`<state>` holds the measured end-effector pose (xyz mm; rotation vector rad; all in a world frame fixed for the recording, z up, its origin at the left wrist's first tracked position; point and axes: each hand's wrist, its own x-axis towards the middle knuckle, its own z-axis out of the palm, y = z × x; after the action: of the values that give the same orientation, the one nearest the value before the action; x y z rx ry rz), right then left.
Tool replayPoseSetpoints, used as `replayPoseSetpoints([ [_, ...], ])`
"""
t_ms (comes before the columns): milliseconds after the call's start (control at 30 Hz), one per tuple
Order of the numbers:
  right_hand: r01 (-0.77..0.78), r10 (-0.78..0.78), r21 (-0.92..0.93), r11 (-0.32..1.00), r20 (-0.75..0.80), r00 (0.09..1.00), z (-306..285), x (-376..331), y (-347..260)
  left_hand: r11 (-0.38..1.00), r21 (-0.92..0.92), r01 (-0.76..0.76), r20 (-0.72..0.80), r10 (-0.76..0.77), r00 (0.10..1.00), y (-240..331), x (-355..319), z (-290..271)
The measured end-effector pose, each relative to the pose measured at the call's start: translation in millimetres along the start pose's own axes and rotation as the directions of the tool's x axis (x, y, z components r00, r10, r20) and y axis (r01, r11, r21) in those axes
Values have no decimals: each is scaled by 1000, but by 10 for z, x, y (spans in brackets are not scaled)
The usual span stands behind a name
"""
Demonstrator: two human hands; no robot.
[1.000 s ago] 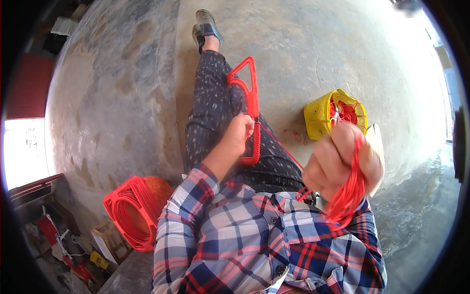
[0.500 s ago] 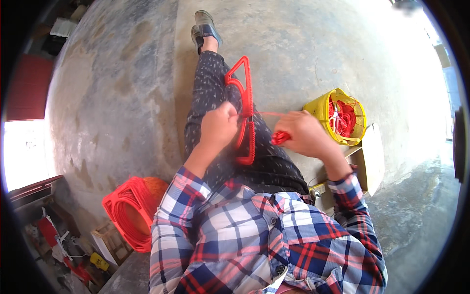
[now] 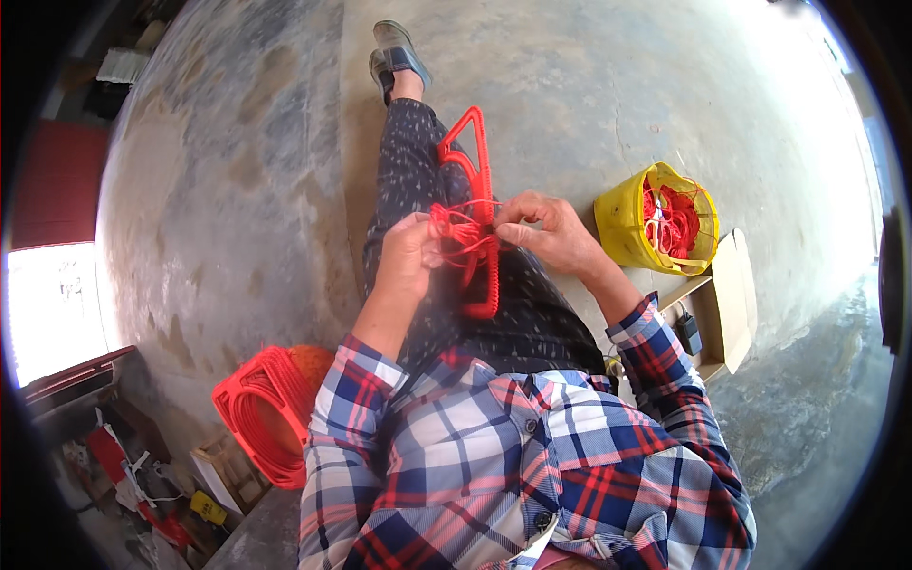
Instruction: The person wraps red cord around a red plastic frame by hand, cuts the cord with shears, and ties knots. After finishing the first frame, they repeat the process on a larger red plastic frame and place it into a yellow bag.
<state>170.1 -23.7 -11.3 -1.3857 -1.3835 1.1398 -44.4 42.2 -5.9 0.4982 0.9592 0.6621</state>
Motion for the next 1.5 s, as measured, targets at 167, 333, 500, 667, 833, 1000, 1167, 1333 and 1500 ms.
replayPoseSetpoints([
  [167, 302, -314, -298, 906, 5, 949, 146, 49, -302, 988, -127, 83, 137, -65, 988, 71, -151, 280],
  [333, 221, -11, 692, 687, -295, 955, -558, 143, -663, 986, 168, -1, 45, -7, 999, 27, -44, 304],
  [500, 332, -305, 881, 336, -232, 924, -1827, -218, -1200, 993, 110, -44, -60, 51, 997, -255, 73, 359],
  [667, 460, -327, 612, 644, -323, 888, -2263, -1075, -1583, 996, 61, 58, -65, -54, 996, -491, 303, 264],
  [833, 426, -123, 254, 869, -721, 682, -2634, -1740, -1148, 994, 25, 110, 67, -112, 992, -530, 390, 115],
  [1000, 210, 373, 588, 781, -709, 599, -2247, -1491, -203, 988, 133, -78, -55, 86, 995, -438, 168, 292],
  [1167, -254, 243, 809, 531, 142, 960, -641, -856, 13, 149, 684, -714, 579, 484, 656, -268, -289, 517],
  [1333, -474, 251, 586, 657, 424, 870, 7, -546, -205, 899, 209, -384, 397, 281, 874, -115, -452, 491],
  [1500, -489, 136, 780, 391, 476, 869, -348, -352, 63, 869, -478, -128, 269, 283, 921, 299, -341, 201],
])
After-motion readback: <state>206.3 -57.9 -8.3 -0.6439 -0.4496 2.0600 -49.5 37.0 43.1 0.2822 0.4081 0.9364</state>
